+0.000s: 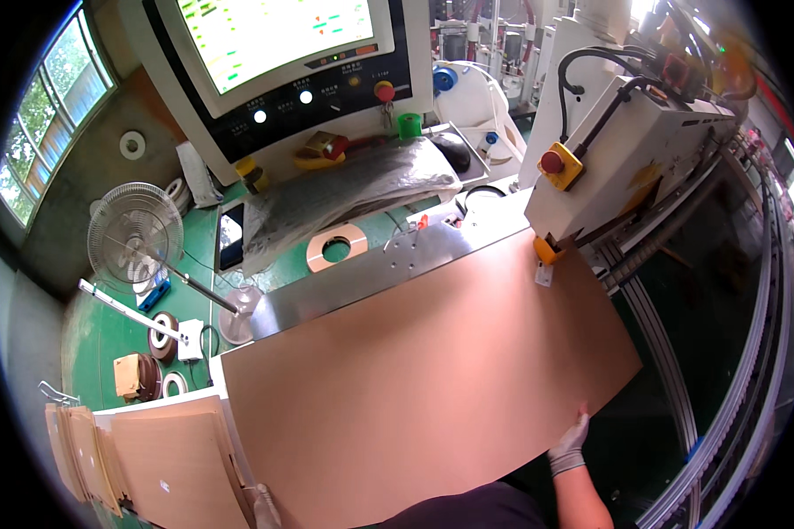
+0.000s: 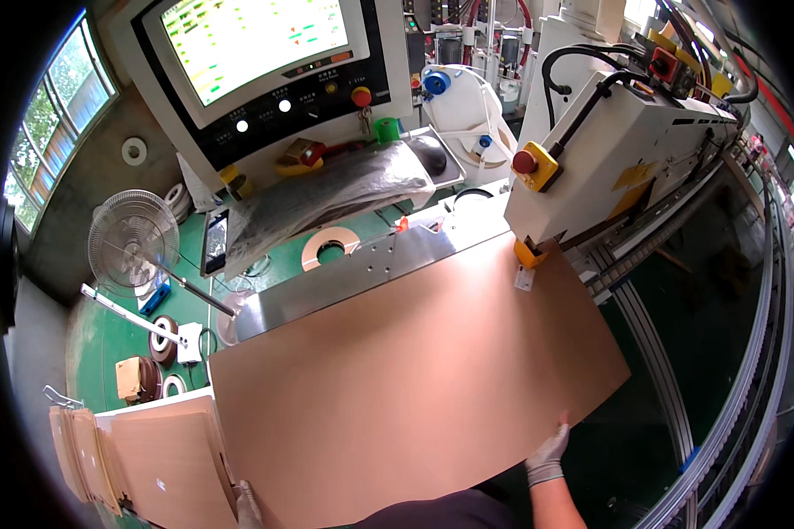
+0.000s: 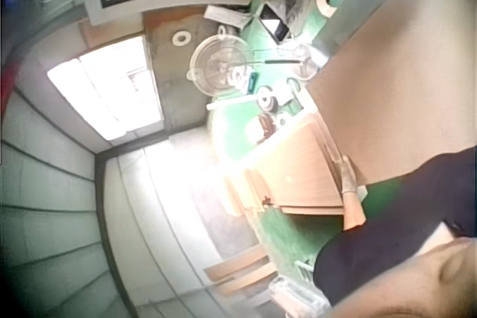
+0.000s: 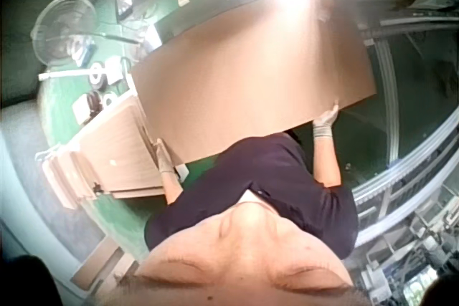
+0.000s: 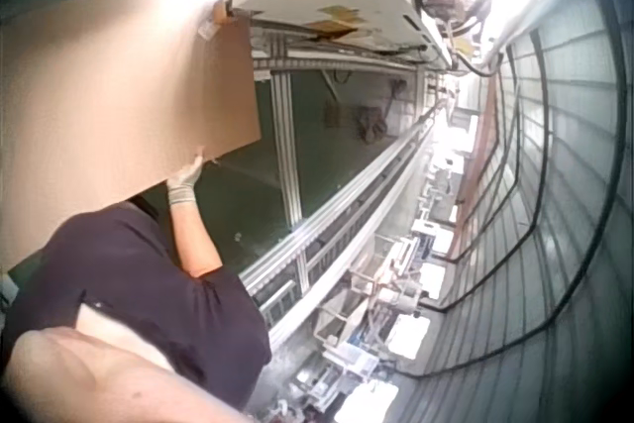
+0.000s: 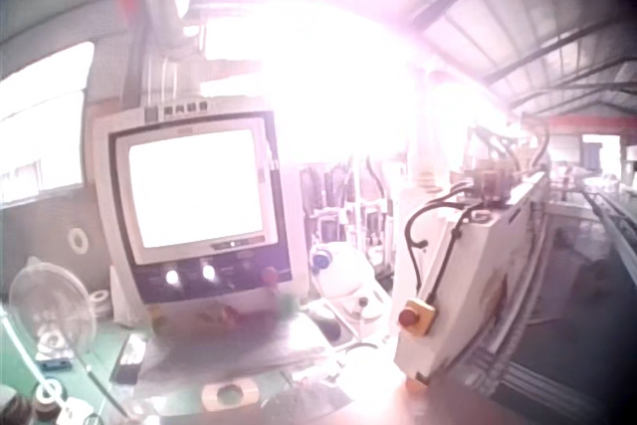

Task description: The person repeatedly picks up large flat boards from a stack, places them onto a conveyor belt, and then stacks the processed boards on a nearby table. The cycle continues throughout the clip.

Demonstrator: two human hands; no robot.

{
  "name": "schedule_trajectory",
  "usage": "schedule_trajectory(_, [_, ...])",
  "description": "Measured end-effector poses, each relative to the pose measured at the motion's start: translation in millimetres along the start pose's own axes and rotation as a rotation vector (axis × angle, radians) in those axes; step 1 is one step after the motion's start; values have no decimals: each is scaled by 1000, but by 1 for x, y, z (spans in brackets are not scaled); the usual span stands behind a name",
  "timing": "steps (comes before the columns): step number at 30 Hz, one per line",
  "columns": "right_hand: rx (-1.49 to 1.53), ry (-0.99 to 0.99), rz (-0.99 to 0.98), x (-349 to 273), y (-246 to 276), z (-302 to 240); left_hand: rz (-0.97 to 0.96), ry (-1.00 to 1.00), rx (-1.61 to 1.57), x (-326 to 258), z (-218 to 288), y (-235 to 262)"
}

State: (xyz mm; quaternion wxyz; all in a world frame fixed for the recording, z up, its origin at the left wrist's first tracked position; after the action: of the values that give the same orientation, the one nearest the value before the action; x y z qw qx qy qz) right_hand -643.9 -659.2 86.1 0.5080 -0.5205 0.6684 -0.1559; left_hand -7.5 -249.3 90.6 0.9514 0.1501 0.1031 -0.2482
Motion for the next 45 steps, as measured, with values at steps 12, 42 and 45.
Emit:
schedule_trajectory(12, [-31, 122, -60, 71, 47, -108, -445, 68, 325, -59, 62, -132])
schedule_trajectory(42, [180, 29, -68, 9, 5, -6, -394, -939, 1061, -32, 190, -507])
schedule_trajectory(45, [242, -29, 70, -16, 2, 38, -449, -1084, 1060, -46, 195, -513])
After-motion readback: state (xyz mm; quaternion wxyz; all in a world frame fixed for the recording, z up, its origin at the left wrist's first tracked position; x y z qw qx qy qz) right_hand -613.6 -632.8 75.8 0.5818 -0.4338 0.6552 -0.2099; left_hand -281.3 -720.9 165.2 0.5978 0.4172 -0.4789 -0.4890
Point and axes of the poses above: each hand's wrist, its own x-axis towards the middle knuckle, its own y-axis out of the back of the hand, z = x × y, the point moved 6 cm from there along x, towards the middle knuckle, and after that the axes turned 8 degrees about -y, right-handed, at the moved point
